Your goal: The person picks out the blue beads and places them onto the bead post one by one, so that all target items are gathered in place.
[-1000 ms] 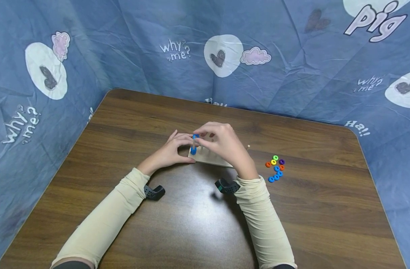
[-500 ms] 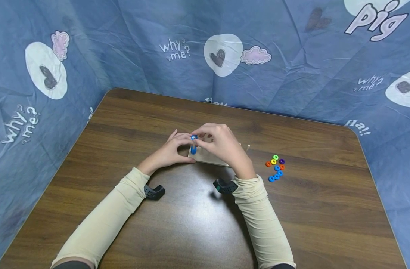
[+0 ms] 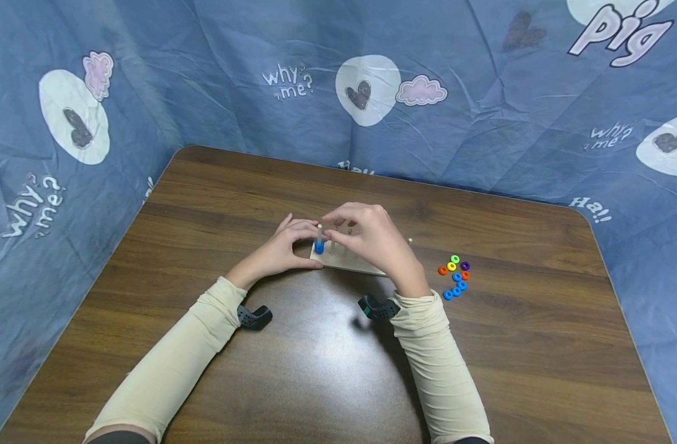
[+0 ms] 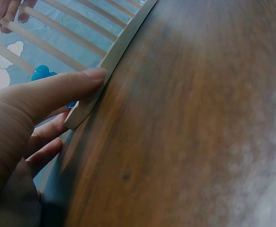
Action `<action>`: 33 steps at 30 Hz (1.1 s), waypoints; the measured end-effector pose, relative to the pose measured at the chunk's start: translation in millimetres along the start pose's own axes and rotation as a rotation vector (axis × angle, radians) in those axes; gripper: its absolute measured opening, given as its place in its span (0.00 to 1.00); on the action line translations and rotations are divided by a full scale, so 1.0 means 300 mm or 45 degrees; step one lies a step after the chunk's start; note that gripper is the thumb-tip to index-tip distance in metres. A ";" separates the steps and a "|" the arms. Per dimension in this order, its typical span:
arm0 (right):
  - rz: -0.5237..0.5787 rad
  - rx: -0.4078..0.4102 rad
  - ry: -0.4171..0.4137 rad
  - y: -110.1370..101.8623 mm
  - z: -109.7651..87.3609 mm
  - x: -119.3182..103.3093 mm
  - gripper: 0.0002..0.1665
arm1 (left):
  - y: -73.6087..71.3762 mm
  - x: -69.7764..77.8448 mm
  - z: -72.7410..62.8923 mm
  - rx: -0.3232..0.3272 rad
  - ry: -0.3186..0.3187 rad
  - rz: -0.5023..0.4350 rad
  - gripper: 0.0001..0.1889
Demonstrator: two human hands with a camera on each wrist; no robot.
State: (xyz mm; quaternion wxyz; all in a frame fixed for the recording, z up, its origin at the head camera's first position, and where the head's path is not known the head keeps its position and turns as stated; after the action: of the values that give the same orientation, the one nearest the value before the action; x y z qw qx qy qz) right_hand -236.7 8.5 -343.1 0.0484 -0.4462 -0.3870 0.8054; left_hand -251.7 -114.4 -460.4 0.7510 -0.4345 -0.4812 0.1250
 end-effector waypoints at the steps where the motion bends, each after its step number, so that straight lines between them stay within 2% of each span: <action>1: 0.001 0.003 0.003 -0.005 -0.003 0.001 0.12 | 0.001 -0.001 0.000 0.001 0.001 0.003 0.28; 17: 0.033 0.070 0.019 -0.101 -0.106 0.031 0.11 | 0.002 -0.008 0.001 -0.009 -0.017 0.015 0.28; 21: 0.027 0.121 0.010 -0.141 -0.144 0.043 0.11 | 0.004 -0.010 0.000 -0.008 -0.019 0.008 0.28; 25: 0.001 0.176 0.001 -0.185 -0.183 0.055 0.12 | 0.007 -0.012 0.001 -0.008 -0.020 0.005 0.28; 33: -0.064 0.191 -0.022 -0.230 -0.248 0.089 0.11 | 0.007 -0.009 0.000 -0.010 -0.017 -0.001 0.27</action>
State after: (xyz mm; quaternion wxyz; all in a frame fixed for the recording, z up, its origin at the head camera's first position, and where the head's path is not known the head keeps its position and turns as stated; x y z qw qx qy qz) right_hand -215.0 110.9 -337.8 0.0986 -0.4245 -0.3372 0.8345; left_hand -252.6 -114.8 -463.6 0.7462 -0.4363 -0.4869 0.1257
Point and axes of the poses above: each hand's wrist, its own z-axis towards the middle knuckle, its own y-axis out of the palm, x = y × z, the point moved 10 cm from there along z, towards the middle knuckle, and after that the axes turned 8 degrees about z, right-handed, at the moved point
